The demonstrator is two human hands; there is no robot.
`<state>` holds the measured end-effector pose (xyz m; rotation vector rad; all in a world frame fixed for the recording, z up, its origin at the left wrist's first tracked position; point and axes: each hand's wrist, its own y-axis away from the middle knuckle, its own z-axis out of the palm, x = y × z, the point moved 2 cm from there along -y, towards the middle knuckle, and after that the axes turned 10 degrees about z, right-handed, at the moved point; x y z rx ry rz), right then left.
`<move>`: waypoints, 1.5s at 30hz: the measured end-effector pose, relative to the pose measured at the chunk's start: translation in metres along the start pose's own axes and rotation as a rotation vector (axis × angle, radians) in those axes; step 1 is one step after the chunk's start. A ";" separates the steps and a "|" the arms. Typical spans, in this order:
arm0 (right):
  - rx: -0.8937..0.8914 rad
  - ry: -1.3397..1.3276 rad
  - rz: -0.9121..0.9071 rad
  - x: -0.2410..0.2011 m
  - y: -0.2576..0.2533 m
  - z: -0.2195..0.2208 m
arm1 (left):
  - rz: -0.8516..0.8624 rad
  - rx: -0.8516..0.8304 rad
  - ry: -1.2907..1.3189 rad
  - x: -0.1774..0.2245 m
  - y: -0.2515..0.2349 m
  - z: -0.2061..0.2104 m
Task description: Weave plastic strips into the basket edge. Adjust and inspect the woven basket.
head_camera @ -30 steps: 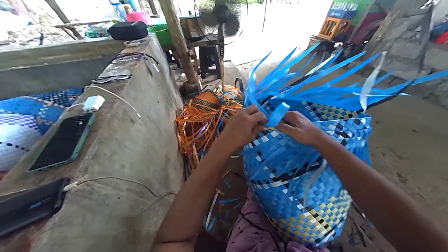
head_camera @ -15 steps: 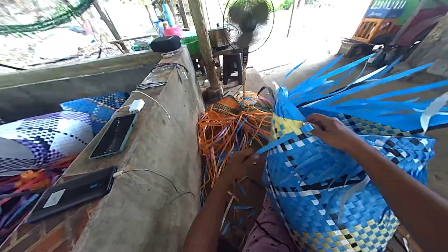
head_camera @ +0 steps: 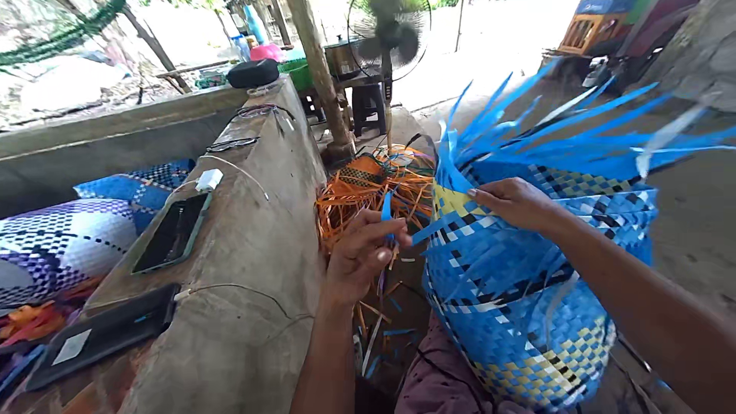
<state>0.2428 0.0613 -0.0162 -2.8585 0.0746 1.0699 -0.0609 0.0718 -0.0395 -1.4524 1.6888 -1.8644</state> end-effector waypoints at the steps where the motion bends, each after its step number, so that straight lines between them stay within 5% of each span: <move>1: 0.022 -0.020 -0.051 0.001 0.006 -0.003 | -0.026 -0.022 -0.069 0.000 0.000 0.009; 5: 0.194 -0.020 -0.245 0.020 0.016 -0.012 | -0.282 0.035 -0.267 -0.019 0.028 0.023; 9: 0.267 0.092 -0.246 0.025 0.002 -0.002 | -0.377 0.097 -0.390 -0.031 0.029 0.018; 20: 0.332 0.188 -0.316 -0.014 0.024 0.013 | -0.108 -0.136 -0.812 -0.020 -0.031 0.051; 24: 0.317 0.182 -0.304 -0.017 0.023 0.014 | -0.085 -0.084 -0.875 -0.025 -0.044 0.042; 29: 0.315 0.201 -0.328 -0.021 0.018 0.020 | -0.063 -0.261 -0.826 -0.039 -0.044 0.073; 34: 0.304 0.188 -0.292 -0.014 0.020 0.014 | -0.083 -0.143 -0.909 -0.030 -0.045 0.040; 45: 0.274 0.162 -0.330 -0.023 0.016 0.023 | -0.075 -0.167 -0.846 -0.038 -0.046 0.049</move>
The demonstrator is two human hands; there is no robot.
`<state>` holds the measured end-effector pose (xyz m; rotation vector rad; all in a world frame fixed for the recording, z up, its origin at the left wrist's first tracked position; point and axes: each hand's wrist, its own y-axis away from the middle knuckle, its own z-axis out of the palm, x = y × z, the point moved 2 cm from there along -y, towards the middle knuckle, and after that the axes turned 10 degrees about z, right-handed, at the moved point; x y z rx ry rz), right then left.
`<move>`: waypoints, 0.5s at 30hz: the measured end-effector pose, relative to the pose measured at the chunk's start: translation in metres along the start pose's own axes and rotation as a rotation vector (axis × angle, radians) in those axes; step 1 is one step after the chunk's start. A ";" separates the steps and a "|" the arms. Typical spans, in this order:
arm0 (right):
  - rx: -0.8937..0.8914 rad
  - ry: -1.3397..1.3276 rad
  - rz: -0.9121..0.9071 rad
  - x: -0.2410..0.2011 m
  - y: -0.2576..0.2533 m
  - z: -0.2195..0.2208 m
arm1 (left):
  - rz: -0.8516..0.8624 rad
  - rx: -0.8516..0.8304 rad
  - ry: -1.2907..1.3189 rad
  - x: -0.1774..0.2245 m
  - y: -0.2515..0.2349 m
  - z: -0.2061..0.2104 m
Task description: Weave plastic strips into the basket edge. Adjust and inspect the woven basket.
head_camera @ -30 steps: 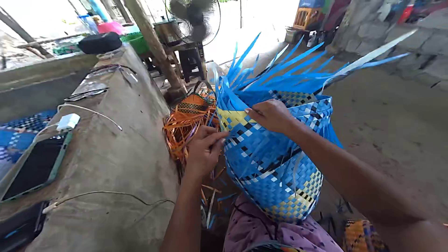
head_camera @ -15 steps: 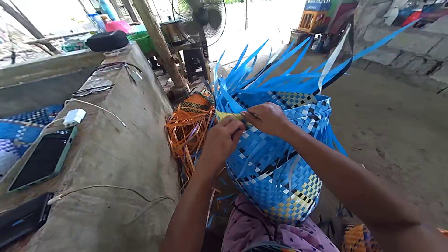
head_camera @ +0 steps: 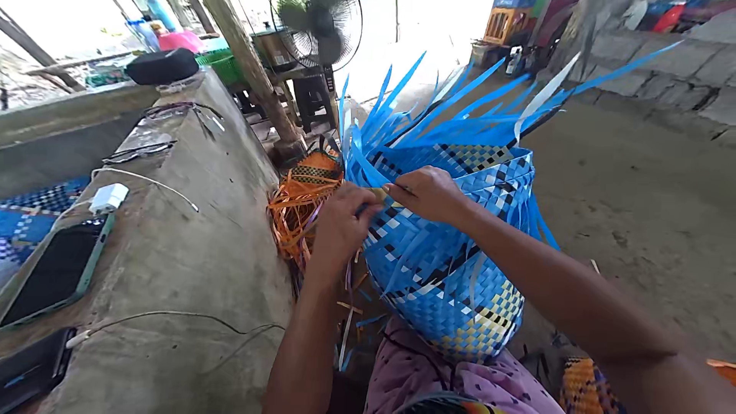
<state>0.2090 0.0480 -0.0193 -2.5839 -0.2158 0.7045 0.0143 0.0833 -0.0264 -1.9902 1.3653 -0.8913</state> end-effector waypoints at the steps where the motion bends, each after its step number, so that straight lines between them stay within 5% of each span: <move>1: -0.019 -0.004 -0.002 0.000 -0.002 0.001 | 0.001 -0.022 -0.010 0.003 0.000 0.006; 7: -0.103 -0.032 0.036 0.005 -0.007 0.003 | 0.092 0.123 -0.394 0.040 0.025 0.028; 15: -0.228 0.001 0.080 0.006 -0.009 0.001 | 0.139 0.312 -0.255 0.023 0.039 0.065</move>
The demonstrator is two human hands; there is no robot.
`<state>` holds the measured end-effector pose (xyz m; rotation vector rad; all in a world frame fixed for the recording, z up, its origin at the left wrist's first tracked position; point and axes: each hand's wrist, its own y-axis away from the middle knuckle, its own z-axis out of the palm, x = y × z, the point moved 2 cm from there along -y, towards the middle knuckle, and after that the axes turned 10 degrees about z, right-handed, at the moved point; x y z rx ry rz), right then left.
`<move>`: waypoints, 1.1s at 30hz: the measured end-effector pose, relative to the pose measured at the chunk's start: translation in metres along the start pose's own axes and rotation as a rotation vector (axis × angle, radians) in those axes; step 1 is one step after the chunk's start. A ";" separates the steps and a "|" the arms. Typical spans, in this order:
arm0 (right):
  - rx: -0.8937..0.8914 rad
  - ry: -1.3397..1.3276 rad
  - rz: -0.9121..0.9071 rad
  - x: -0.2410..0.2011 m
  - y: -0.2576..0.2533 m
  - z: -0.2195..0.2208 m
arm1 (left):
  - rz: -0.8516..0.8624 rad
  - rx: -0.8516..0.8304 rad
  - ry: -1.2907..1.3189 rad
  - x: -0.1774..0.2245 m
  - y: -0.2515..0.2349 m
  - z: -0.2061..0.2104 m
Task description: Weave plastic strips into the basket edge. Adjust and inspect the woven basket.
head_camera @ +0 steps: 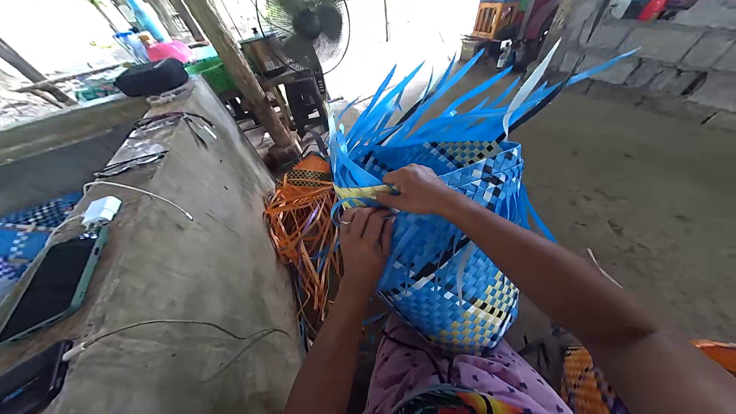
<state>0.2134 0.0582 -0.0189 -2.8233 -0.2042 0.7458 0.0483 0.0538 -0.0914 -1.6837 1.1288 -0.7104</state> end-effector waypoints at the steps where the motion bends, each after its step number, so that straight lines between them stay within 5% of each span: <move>1: -0.025 -0.004 0.021 0.001 0.000 -0.002 | 0.003 -0.018 0.038 0.010 0.001 0.001; 6: -0.038 0.010 0.082 0.010 -0.001 -0.005 | 0.151 -0.189 0.455 0.103 0.008 -0.001; 13: -0.059 0.037 0.164 0.004 -0.002 -0.008 | 0.067 -0.197 0.682 0.101 -0.017 -0.012; 17: -0.050 0.024 0.233 0.005 -0.008 -0.002 | 0.239 -0.174 0.658 0.118 -0.020 -0.030; 22: -0.100 0.027 0.200 0.013 -0.010 -0.006 | 0.178 -0.108 0.779 0.091 -0.056 -0.054; 26: -0.225 -0.070 0.082 0.013 -0.010 -0.014 | 0.118 -0.015 0.541 0.047 -0.100 -0.072; 33: -0.377 -0.233 0.136 0.017 -0.020 -0.009 | 0.171 -0.496 0.057 -0.008 -0.103 -0.043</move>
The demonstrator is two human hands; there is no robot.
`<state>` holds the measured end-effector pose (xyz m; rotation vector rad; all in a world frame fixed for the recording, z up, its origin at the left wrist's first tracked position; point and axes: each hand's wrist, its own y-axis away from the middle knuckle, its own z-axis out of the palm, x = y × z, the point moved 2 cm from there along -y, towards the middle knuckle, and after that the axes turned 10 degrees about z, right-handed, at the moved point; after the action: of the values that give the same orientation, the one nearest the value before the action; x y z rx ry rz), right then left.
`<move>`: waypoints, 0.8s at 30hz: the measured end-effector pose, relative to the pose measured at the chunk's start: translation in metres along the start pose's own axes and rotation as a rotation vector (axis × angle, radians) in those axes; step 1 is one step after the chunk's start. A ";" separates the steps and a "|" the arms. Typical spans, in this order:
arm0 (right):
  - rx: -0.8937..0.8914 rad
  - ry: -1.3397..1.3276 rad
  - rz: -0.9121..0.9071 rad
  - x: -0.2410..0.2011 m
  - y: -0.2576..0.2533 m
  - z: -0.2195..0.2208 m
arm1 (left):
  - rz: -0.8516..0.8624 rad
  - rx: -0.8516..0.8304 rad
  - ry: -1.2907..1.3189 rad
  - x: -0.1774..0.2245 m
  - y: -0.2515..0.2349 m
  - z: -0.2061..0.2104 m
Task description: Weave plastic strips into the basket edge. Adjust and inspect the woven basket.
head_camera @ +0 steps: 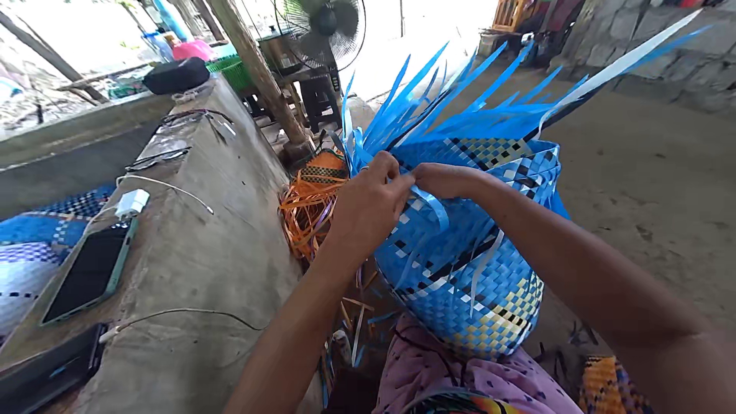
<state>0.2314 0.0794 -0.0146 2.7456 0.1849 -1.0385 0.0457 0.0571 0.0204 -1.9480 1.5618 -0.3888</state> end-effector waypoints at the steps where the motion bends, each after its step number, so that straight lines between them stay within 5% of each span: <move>1: -0.035 0.003 0.028 -0.004 0.001 -0.001 | 0.005 -0.044 0.017 0.000 0.002 0.004; 7: -0.114 0.064 -0.066 -0.014 0.008 0.000 | 0.034 -0.139 0.163 0.006 -0.008 0.008; 13: -0.140 -0.144 -0.068 0.001 0.004 0.004 | 0.076 -0.182 0.172 -0.007 -0.026 0.015; 17: -0.176 -0.214 -0.032 0.007 -0.002 0.006 | 0.091 -0.369 0.191 -0.007 -0.021 0.026; 24: -0.164 -0.179 -0.116 0.010 -0.005 0.008 | 0.066 -0.268 0.158 -0.004 -0.017 0.030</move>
<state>0.2324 0.0831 -0.0277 2.5057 0.3875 -1.2331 0.0755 0.0715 0.0084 -2.1009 1.8552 -0.3262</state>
